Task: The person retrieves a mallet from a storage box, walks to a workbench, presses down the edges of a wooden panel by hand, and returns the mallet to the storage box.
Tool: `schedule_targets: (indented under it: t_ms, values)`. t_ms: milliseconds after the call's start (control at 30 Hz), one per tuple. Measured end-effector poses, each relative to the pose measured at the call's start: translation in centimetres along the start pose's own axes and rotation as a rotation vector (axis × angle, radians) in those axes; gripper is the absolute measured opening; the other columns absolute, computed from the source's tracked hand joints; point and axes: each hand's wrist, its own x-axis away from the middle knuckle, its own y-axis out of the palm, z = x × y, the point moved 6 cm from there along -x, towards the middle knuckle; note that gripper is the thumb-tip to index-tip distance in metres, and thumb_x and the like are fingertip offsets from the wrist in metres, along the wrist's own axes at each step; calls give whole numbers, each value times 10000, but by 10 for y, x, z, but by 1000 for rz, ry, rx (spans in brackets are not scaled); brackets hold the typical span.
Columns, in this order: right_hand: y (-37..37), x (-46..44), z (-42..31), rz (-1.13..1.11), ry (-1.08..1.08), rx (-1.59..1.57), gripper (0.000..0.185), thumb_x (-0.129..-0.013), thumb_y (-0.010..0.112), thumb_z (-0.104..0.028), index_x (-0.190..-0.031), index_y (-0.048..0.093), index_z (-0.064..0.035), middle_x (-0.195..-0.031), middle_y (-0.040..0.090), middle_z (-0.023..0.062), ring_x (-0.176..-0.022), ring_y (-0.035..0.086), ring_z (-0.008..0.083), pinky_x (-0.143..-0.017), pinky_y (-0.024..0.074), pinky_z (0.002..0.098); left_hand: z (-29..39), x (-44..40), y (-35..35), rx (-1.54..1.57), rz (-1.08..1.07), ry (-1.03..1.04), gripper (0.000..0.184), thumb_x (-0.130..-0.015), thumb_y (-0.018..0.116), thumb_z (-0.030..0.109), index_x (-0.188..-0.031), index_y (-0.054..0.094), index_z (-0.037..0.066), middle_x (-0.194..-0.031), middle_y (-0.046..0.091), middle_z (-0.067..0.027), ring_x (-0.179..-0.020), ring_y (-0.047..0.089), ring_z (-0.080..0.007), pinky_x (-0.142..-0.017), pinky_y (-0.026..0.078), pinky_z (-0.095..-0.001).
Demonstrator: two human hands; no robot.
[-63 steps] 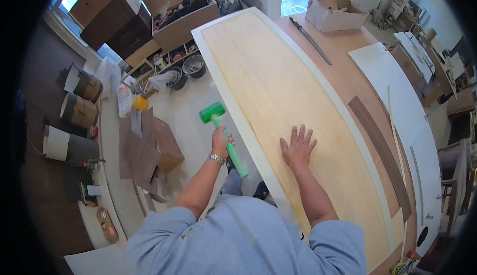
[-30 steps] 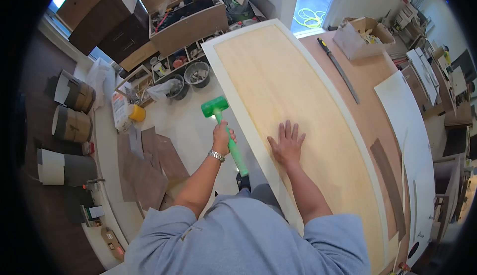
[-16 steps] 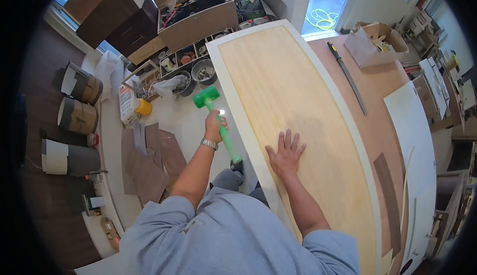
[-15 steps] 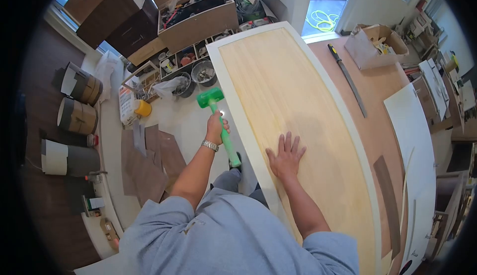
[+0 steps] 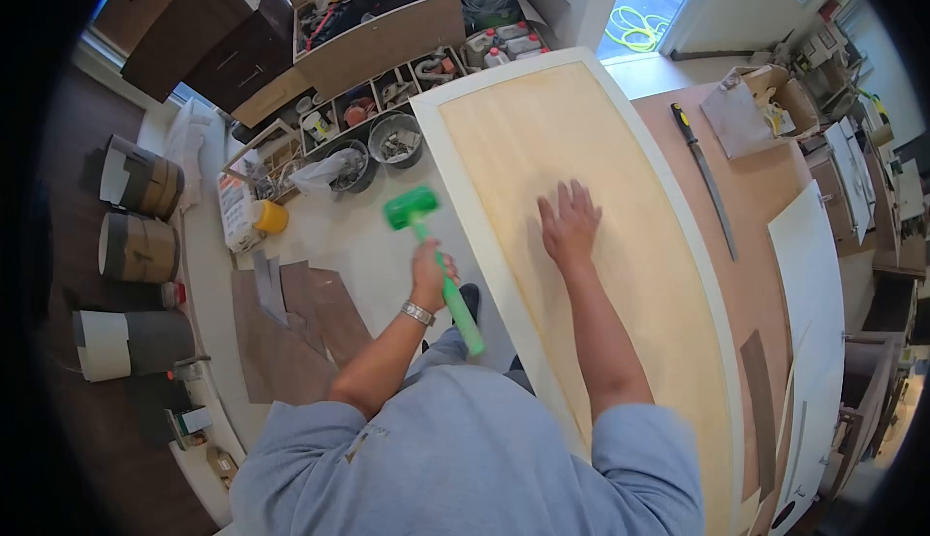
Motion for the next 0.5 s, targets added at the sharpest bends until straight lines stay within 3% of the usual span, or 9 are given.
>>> schedule_targets:
  t_ms: [100,200,333,500]
  values:
    - [31,-17,-35,-106,50,218,701,-985,354,-602,-1528,349,-158,-1623,233,81,-1503,148,337,-1185,67,606,-3,0,4,-72,-61,-48,372,-1002,497,426,-1155,429,94,-675,473,-40,-461,469,-140,-394,434,-311]
    - [34,-18,-32,-218,83,211,743,-978,316,-634,-1570,240,-192,-1654,125,45,-1521,38,330,-1189,4,604,17,-11,-8,14,8,8,339,-1007,482,395,-1153,428,94,-675,472,-41,-460,465,-139,-390,436,-312]
    - [31,-22,-38,-209,90,214,735,-976,330,-631,-1561,270,-191,-1649,149,51,-1518,62,337,-1183,15,617,20,-15,3,-165,-93,-63,338,-1012,466,390,-1164,428,91,-683,465,-35,-465,454,-133,-400,439,-309]
    - [28,-20,-36,-224,86,216,740,-973,332,-634,-1562,270,-191,-1649,148,63,-1517,59,342,-1182,19,619,24,-14,8,-26,15,9,325,-1012,477,366,-1177,422,91,-682,475,-42,-468,473,-145,-380,443,-317]
